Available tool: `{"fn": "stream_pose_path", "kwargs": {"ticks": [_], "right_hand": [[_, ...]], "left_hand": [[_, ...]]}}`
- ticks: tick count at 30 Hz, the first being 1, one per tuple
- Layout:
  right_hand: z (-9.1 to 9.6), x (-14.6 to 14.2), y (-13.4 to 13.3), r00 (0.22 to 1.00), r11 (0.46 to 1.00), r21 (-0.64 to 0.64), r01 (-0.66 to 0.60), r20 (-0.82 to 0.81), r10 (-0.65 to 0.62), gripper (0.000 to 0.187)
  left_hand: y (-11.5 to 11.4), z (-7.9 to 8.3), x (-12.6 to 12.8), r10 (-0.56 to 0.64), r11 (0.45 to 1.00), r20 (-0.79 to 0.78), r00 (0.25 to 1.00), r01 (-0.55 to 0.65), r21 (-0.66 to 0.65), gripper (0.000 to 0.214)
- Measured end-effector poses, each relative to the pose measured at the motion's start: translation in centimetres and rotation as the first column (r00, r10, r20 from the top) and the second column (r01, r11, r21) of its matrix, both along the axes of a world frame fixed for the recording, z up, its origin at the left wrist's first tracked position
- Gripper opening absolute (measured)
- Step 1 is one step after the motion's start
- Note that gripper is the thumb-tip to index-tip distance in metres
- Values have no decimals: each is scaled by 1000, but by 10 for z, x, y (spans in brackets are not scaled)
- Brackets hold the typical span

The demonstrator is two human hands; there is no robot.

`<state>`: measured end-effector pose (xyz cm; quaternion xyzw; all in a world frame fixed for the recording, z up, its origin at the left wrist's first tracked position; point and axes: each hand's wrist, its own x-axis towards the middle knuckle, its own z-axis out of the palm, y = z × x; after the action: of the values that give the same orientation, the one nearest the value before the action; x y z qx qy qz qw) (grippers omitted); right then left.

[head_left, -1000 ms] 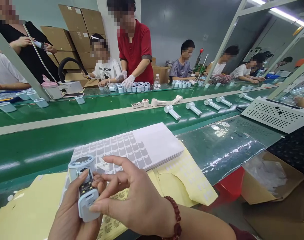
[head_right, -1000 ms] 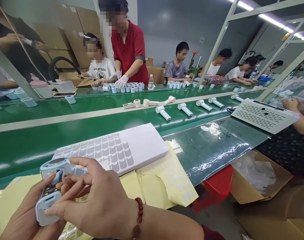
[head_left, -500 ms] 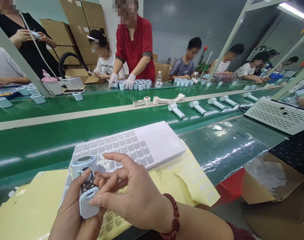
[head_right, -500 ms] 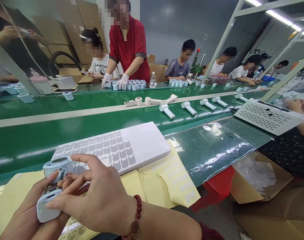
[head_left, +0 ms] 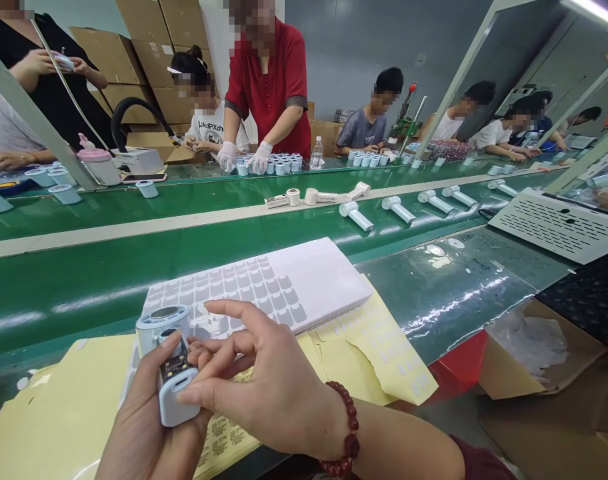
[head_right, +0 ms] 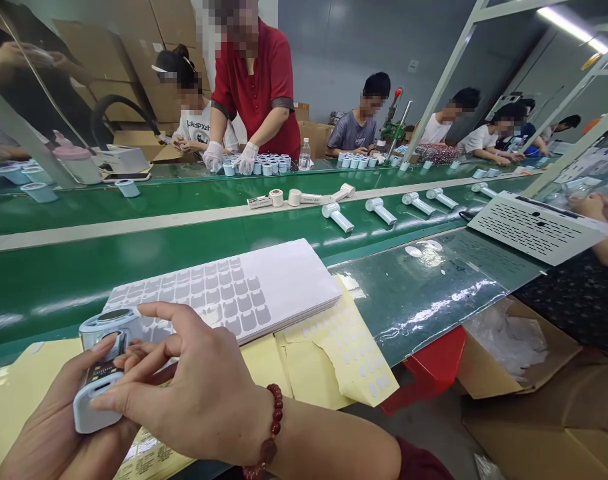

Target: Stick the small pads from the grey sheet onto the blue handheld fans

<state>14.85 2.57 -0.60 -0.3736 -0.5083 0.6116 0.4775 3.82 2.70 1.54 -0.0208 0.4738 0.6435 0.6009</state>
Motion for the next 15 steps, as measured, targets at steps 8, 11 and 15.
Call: {"fn": "stream_pose_path", "kwargs": {"ticks": [8, 11, 15], "right_hand": [[-2, -2, -11, 973, 911, 411, 28, 199, -120, 65], [-1, 1, -9, 949, 857, 515, -21, 281, -146, 65], [-3, 5, 1, 969, 959, 282, 14, 233, -82, 105]], "left_hand": [[-5, 8, 6, 27, 1000, 21, 999, -27, 14, 30], [-8, 13, 8, 76, 996, 99, 992, -72, -42, 42], [-11, 11, 8, -15, 1000, 200, 980, 16, -3, 34]]}}
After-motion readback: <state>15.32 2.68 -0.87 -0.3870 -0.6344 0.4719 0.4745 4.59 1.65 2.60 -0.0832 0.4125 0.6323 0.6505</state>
